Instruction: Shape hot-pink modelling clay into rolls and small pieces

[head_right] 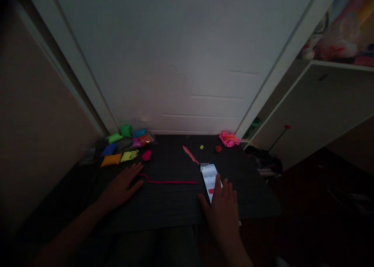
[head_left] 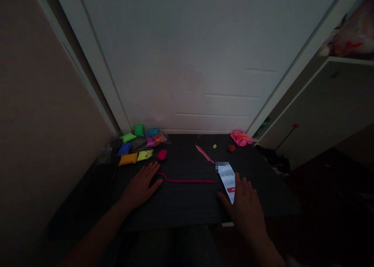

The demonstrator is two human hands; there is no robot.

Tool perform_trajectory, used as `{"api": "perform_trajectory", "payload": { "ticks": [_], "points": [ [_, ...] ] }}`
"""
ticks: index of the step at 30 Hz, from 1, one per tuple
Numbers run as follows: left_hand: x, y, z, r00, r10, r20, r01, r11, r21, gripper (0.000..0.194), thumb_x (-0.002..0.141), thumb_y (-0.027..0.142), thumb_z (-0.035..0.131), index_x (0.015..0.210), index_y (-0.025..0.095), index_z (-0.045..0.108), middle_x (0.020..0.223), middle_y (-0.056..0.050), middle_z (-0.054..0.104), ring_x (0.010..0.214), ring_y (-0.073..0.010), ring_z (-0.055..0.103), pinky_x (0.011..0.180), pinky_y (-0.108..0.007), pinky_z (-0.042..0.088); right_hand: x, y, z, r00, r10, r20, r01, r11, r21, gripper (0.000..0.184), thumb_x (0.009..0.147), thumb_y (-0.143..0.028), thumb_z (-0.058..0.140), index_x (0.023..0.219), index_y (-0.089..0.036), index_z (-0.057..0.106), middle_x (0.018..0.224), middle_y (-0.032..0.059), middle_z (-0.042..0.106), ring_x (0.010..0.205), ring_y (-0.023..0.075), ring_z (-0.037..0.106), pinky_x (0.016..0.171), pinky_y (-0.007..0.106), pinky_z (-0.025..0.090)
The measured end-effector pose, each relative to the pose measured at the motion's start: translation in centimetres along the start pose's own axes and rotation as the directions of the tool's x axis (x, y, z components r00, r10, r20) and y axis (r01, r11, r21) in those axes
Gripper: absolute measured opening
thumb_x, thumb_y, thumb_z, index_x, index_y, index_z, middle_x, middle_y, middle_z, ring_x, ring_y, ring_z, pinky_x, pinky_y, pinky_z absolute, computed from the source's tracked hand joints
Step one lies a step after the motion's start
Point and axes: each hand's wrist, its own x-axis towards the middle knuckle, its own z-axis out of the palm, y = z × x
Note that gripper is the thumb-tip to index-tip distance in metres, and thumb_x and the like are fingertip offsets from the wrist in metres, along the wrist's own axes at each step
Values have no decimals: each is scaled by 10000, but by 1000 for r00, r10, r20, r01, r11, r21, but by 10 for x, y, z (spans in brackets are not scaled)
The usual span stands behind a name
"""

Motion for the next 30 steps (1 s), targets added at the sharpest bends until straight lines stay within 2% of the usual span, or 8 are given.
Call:
{"api": "perform_trajectory", "payload": {
  "ticks": [4, 9, 13, 24, 27, 28, 30],
  "points": [
    [-2, 1, -1, 999, -41, -28, 40, 999, -33, 585, 779, 522, 365, 1229, 152, 428, 1299, -95, 425, 1208, -219, 357, 1007, -405, 273, 0, 7, -4, 998, 47, 48, -45, 998, -34, 786, 749, -540, 420, 1315, -47, 187, 1213, 243, 433, 1125, 346, 412, 890, 430, 327],
    [-3, 2, -2, 996, -65, -56, 62, 997, -53, 515, 771, 516, 385, 1125, 171, 532, 1220, -74, 515, 1157, -218, 426, 981, -397, 320, 3, 5, -16, 985, 102, 141, -102, 995, -9, 694, 792, -481, 348, 1324, -67, 181, 1017, 186, 576, 901, 302, 557, 723, 396, 405],
    [-3, 0, 0, 994, -79, -80, 74, 996, -56, 455, 785, 486, 383, 1071, 185, 569, 1186, -63, 546, 1130, -215, 457, 965, -393, 344, 8, 6, -19, 979, 153, 137, -145, 987, -66, 682, 790, -470, 331, 1326, -74, 187, 969, 177, 593, 857, 315, 557, 690, 422, 396],
    [-4, -2, -1, 991, -107, -79, 101, 992, -74, 347, 816, 427, 346, 919, 216, 603, 1157, -39, 569, 1074, -200, 507, 926, -374, 389, 27, 23, -13, 957, 252, 144, -245, 967, -67, 696, 790, -485, 312, 1337, -77, 172, 1023, 205, 569, 925, 346, 536, 710, 473, 393],
    [-4, 9, -6, 994, -79, -80, 78, 997, -24, 354, 823, 401, 337, 931, 193, 603, 1199, -65, 535, 1121, -220, 466, 953, -393, 352, 22, 10, -11, 983, 177, 51, -174, 983, -54, 619, 814, -395, 315, 1325, -60, 215, 1237, 214, 437, 1131, 354, 397, 856, 501, 324],
    [-4, 16, -7, 995, -43, -88, 43, 999, -1, 364, 825, 392, 336, 978, 183, 592, 1233, -74, 503, 1151, -228, 433, 974, -405, 321, 19, 1, -11, 994, 105, 21, -104, 994, -40, 584, 821, -354, 314, 1319, -60, 236, 1307, 196, 364, 1200, 342, 312, 917, 501, 267],
    [-3, 37, -8, 989, 139, -53, -138, 990, 24, 415, 832, 371, 329, 1183, 197, 466, 1327, -56, 391, 1225, -221, 329, 1020, -427, 229, 11, -24, -9, 992, -120, 27, 119, 992, 40, 515, 835, -294, 300, 1308, -90, 287, 1364, 139, 297, 1260, 296, 216, 984, 475, 187]
  ]
}}
